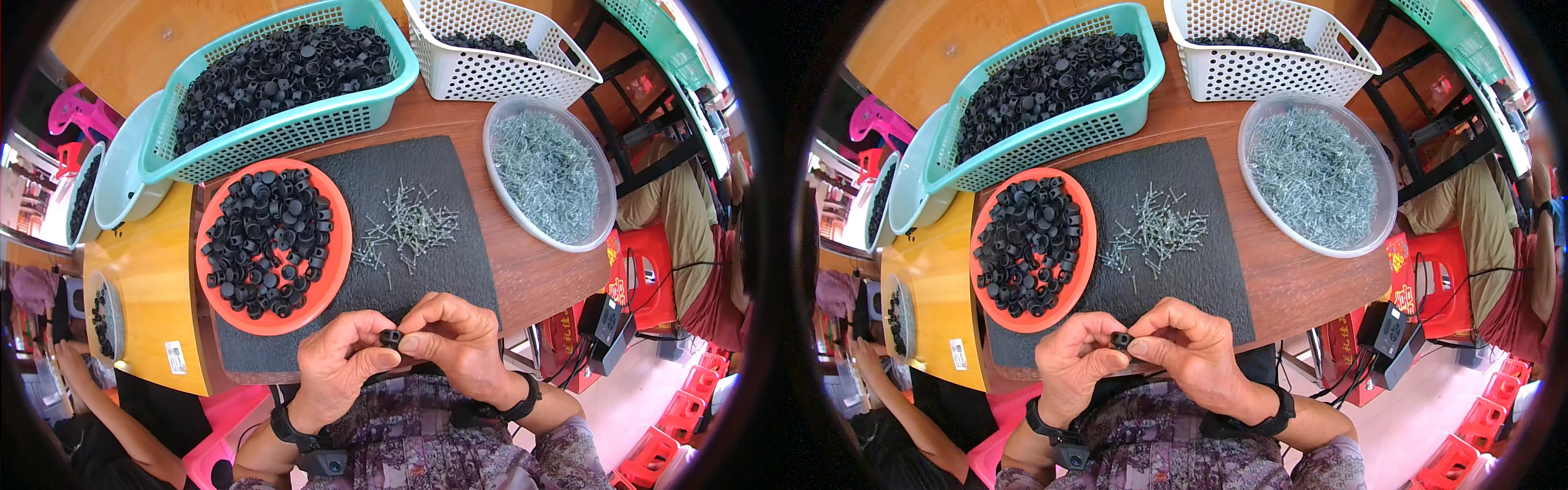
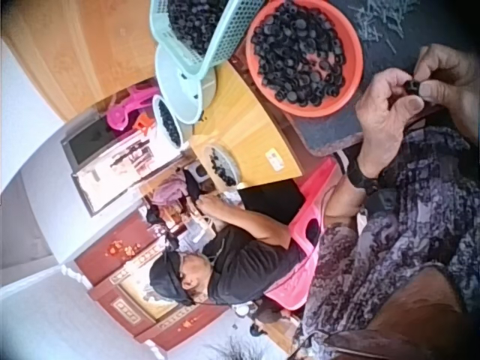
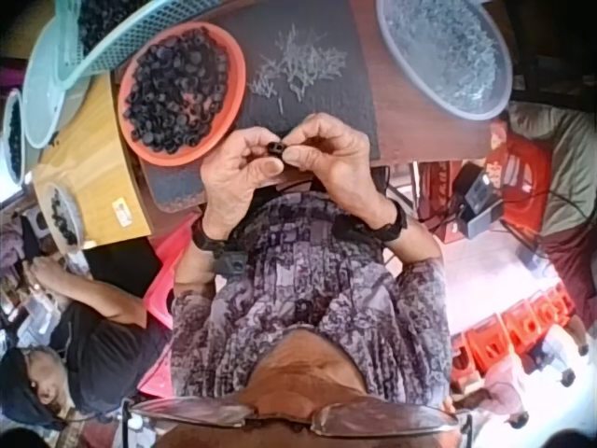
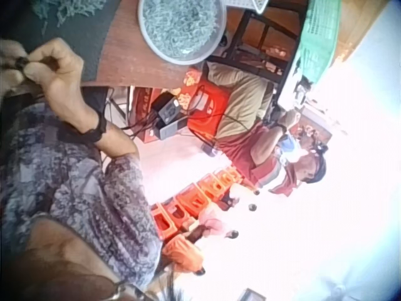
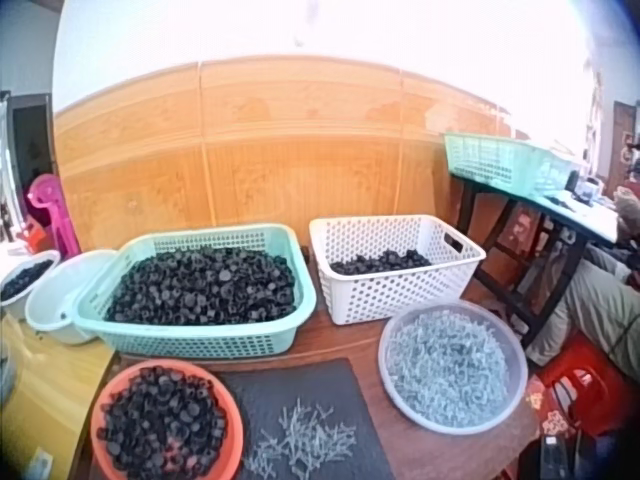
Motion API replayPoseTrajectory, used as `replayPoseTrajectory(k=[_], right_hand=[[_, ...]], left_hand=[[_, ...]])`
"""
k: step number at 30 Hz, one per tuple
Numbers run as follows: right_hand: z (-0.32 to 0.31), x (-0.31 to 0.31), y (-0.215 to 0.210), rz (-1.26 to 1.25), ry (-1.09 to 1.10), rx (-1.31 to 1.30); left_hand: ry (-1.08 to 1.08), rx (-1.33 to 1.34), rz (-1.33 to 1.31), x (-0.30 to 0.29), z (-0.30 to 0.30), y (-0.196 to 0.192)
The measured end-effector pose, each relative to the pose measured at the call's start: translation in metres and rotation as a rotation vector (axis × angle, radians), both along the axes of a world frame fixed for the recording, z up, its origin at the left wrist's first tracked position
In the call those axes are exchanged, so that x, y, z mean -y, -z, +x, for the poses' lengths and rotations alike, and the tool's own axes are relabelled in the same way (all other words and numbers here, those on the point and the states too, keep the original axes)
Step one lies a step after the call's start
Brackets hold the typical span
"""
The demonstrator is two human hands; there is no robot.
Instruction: Assembling small black plastic caps and grey pins by hand at a manufacturing workstation.
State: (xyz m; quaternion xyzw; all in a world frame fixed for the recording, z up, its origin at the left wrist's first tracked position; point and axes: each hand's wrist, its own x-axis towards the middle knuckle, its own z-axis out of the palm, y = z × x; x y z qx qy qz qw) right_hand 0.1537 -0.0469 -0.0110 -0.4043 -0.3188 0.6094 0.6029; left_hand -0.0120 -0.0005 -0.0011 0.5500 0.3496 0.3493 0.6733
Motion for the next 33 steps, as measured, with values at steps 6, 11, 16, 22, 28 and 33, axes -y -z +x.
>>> replayPoseTrajectory(k=[6,11,16,22,28,33], right_hand=[[0.001,0.000,-0.005,0.114,0.003,0.327],[0.002,0.000,-0.009,0.311,-0.085,0.482],[-0.005,0.001,-0.007,0.409,0.024,0.631],[-0.004,-0.001,-0.010,0.501,0.084,0.690],[0.001,-0.002,-0.007,0.567,0.084,0.813],[0.009,-0.007,-0.014,0.665,0.079,0.967]], left_hand=[[-0.008,-0.021,0.002,0.002,0.002,-0.003],[-0.022,0.079,-0.013,0.003,0.005,-0.005],[-0.018,0.047,0.132,0.005,0.003,0.005],[-0.073,-0.072,0.377,0.005,0.009,0.013],[-0.115,-0.083,0.243,0.010,0.008,0.020],[-0.050,0.069,-0.281,0.000,0.007,-0.008]])
